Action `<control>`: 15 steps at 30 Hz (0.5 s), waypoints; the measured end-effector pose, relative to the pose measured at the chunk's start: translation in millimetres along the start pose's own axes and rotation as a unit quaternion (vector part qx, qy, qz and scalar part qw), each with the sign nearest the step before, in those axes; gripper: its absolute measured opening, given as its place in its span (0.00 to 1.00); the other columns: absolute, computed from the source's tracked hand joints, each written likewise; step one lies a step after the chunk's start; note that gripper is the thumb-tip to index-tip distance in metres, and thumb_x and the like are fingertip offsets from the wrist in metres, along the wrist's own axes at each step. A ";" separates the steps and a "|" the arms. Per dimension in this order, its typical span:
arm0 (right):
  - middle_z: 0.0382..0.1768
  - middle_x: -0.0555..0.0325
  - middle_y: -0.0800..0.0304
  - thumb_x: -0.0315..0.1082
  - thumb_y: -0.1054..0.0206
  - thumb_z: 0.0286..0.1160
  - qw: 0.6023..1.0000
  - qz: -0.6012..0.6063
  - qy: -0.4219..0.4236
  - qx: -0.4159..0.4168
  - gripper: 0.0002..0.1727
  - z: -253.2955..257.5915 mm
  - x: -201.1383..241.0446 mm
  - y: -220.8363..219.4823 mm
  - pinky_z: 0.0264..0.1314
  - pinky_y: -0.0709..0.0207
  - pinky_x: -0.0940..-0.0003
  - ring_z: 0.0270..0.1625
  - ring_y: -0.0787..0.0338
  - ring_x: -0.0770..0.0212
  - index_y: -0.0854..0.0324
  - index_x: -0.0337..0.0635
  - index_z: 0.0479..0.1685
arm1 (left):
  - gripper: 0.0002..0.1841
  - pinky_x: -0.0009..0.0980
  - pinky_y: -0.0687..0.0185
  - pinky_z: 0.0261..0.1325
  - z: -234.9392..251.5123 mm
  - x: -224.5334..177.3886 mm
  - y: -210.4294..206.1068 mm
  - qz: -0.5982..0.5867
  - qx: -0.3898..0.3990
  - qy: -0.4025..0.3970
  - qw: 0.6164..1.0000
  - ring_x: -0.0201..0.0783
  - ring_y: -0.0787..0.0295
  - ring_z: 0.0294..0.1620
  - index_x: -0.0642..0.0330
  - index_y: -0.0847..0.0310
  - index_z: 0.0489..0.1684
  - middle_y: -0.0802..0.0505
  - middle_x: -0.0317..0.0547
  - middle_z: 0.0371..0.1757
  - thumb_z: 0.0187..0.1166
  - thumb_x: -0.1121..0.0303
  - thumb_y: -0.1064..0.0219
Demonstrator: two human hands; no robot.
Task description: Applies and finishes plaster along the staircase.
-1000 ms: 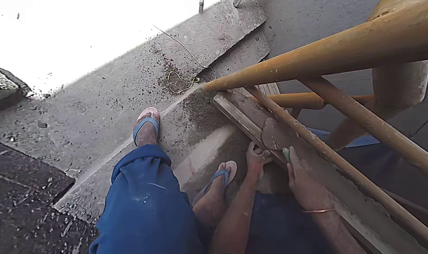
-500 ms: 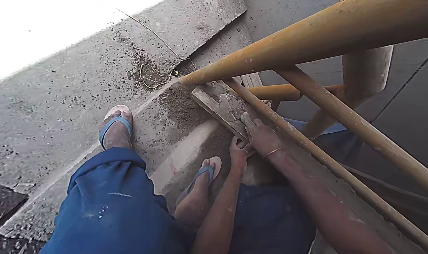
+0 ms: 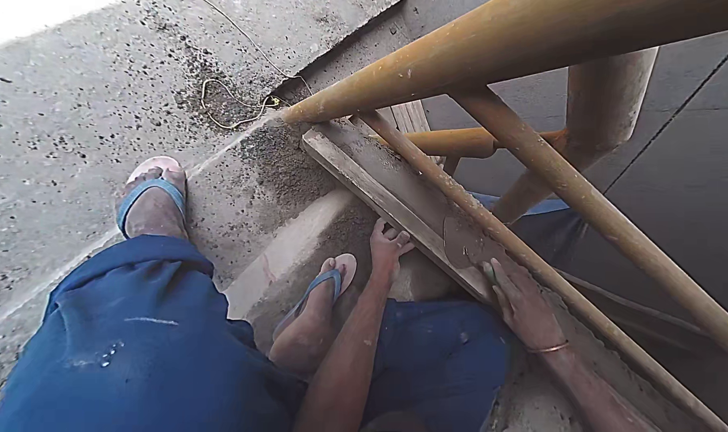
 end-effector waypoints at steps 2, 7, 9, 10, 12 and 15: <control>0.47 0.41 0.09 0.42 0.47 0.86 1.000 -0.009 0.019 -0.008 0.30 0.0 -3.3 -0.7 0.34 0.11 0.44 0.38 0.06 0.42 0.29 0.50 0.88 | 0.40 0.55 0.05 0.43 1.2 0.4 0.1 0.000 0.002 0.000 1.000 0.61 0.05 0.48 0.61 0.41 0.83 0.09 0.65 0.58 0.69 0.87 0.27; 0.54 0.39 0.10 0.40 0.45 0.88 0.998 -0.026 0.043 0.037 0.30 75.2 50.7 17.3 0.44 0.10 0.46 0.45 0.05 0.41 0.34 0.52 0.91 | 0.40 0.54 0.04 0.43 -0.6 0.4 0.4 -0.002 0.000 0.002 1.000 0.60 0.04 0.47 0.61 0.40 0.82 0.08 0.65 0.56 0.67 0.87 0.26; 0.66 0.40 0.14 0.42 0.49 0.92 0.994 -0.027 0.026 0.098 0.31 112.7 80.9 24.5 0.57 0.13 0.47 0.57 0.07 0.42 0.42 0.57 0.95 | 0.41 0.54 0.03 0.42 0.0 -0.1 0.1 -0.005 0.001 0.003 1.000 0.60 0.04 0.46 0.61 0.40 0.83 0.08 0.64 0.55 0.66 0.87 0.25; 0.70 0.41 0.15 0.42 0.50 0.92 0.993 -0.028 0.019 0.116 0.32 128.2 94.8 26.1 0.61 0.14 0.47 0.60 0.08 0.43 0.44 0.59 0.95 | 0.41 0.53 0.04 0.42 -1.0 0.6 0.4 -0.005 0.003 0.004 1.000 0.59 0.04 0.47 0.61 0.40 0.83 0.08 0.64 0.55 0.66 0.87 0.25; 0.72 0.41 0.17 0.42 0.51 0.93 0.989 -0.031 0.011 0.143 0.33 158.1 121.7 30.4 0.65 0.16 0.48 0.61 0.08 0.43 0.49 0.62 0.97 | 0.41 0.53 0.03 0.42 -0.9 -0.2 -0.3 -0.004 0.004 0.002 1.000 0.59 0.04 0.47 0.61 0.39 0.82 0.07 0.63 0.55 0.66 0.87 0.24; 0.65 0.42 0.17 0.42 0.48 0.92 0.989 -0.025 0.024 0.142 0.35 196.9 158.3 33.1 0.60 0.14 0.47 0.57 0.09 0.43 0.52 0.64 0.98 | 0.41 0.52 0.03 0.41 -1.3 -0.7 -0.3 -0.004 0.000 0.005 1.000 0.58 0.04 0.46 0.62 0.39 0.82 0.07 0.62 0.53 0.65 0.87 0.24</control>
Point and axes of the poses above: each hand's wrist, its own z-axis towards the middle knuckle, its own y-axis out of the back of the hand, x = y × z, the point moved 6 cm from there along z, towards the middle knuckle
